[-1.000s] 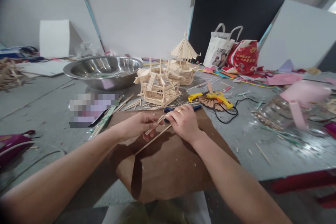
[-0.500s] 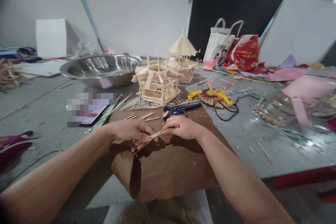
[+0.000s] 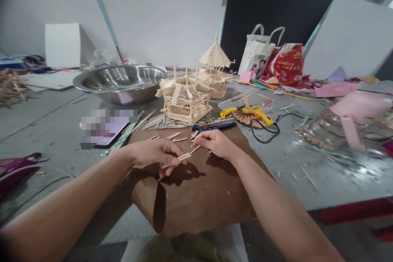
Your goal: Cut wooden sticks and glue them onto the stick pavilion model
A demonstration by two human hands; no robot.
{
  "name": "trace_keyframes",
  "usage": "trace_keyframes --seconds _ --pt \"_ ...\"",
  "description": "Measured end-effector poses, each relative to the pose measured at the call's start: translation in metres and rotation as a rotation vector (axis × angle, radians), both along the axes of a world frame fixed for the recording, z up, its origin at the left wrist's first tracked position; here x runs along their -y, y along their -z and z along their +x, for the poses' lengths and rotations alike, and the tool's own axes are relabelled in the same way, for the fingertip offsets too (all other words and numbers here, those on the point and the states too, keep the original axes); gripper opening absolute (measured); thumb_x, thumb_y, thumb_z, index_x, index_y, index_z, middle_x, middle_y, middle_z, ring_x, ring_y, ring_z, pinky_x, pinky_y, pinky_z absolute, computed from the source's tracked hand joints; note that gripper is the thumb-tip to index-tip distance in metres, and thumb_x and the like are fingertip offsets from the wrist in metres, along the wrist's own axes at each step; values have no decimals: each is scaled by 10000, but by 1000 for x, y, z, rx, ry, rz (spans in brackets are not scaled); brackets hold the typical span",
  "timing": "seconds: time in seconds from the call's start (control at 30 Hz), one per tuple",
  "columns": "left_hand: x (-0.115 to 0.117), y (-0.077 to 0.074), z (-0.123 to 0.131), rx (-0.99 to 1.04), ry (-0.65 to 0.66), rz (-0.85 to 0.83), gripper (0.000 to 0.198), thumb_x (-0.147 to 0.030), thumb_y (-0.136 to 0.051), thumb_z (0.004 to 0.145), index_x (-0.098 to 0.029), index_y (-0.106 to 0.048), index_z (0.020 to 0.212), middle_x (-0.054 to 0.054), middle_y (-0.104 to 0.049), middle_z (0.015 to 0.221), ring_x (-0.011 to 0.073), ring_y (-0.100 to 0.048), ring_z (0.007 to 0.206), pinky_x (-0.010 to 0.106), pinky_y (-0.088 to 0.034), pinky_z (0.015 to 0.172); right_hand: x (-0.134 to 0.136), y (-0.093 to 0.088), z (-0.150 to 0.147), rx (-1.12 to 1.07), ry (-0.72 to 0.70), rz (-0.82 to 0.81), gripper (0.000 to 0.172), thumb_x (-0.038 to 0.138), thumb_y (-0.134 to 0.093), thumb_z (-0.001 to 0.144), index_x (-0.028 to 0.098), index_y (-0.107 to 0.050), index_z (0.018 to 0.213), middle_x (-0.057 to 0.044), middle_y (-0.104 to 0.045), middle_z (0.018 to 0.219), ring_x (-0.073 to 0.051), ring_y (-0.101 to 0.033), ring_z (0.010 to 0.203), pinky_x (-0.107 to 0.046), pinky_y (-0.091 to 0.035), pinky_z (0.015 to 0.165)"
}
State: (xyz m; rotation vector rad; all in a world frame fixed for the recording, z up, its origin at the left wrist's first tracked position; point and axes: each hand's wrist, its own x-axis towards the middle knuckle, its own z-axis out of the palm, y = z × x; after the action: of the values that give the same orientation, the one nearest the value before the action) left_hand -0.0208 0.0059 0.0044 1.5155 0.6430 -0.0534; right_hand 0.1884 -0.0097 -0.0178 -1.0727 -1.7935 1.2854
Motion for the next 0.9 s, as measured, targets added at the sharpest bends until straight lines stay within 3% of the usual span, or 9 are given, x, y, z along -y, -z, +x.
trace_keyframes --seconds 0.17,0.27,0.5,0.73,0.83,0.9 --pt "-3 -1 -1 10 -162 147 304 -413 -533 665 -140 -559 796 -23 -532 540 60 -474 464 177 -412 468 -5 4 0 63 130 43 327 445 -486 700 133 -579 677 68 -314 456 -43 -263 423 -190 -207 404" --pt "-7 -1 -3 -15 -250 260 332 -451 -527 647 -140 -530 760 -16 -547 565 62 -474 450 177 -403 443 -6 7 0 68 160 72 323 433 -450 729 140 -577 780 67 -317 471 -46 -272 423 -184 -217 397" --pt "-13 3 -4 -101 -361 417 301 -430 -501 655 -139 -508 733 -8 -548 563 69 -478 415 187 -394 410 -11 17 1 103 127 72 281 352 -403 765 176 -480 970 33 -506 640 -41 -358 416 -176 -302 399" --pt "-20 8 -5 -264 -562 878 261 -380 -408 709 -155 -529 655 -17 -539 539 66 -444 390 185 -331 416 -5 11 -1 194 173 98 203 360 -466 728 171 -506 789 13 -577 616 -68 -463 465 -190 -358 453" --pt "-17 6 -1 -232 -644 968 256 -366 -397 715 -157 -533 658 -24 -530 555 67 -434 433 182 -321 443 -1 7 -4 226 147 134 197 356 -502 705 162 -527 727 14 -558 562 -92 -502 514 -207 -384 502" --pt "-12 5 4 -186 -601 979 252 -367 -408 713 -159 -549 685 -25 -524 564 74 -438 476 180 -323 463 0 7 -7 241 114 154 200 357 -511 699 158 -537 708 16 -548 546 -94 -499 507 -211 -386 503"
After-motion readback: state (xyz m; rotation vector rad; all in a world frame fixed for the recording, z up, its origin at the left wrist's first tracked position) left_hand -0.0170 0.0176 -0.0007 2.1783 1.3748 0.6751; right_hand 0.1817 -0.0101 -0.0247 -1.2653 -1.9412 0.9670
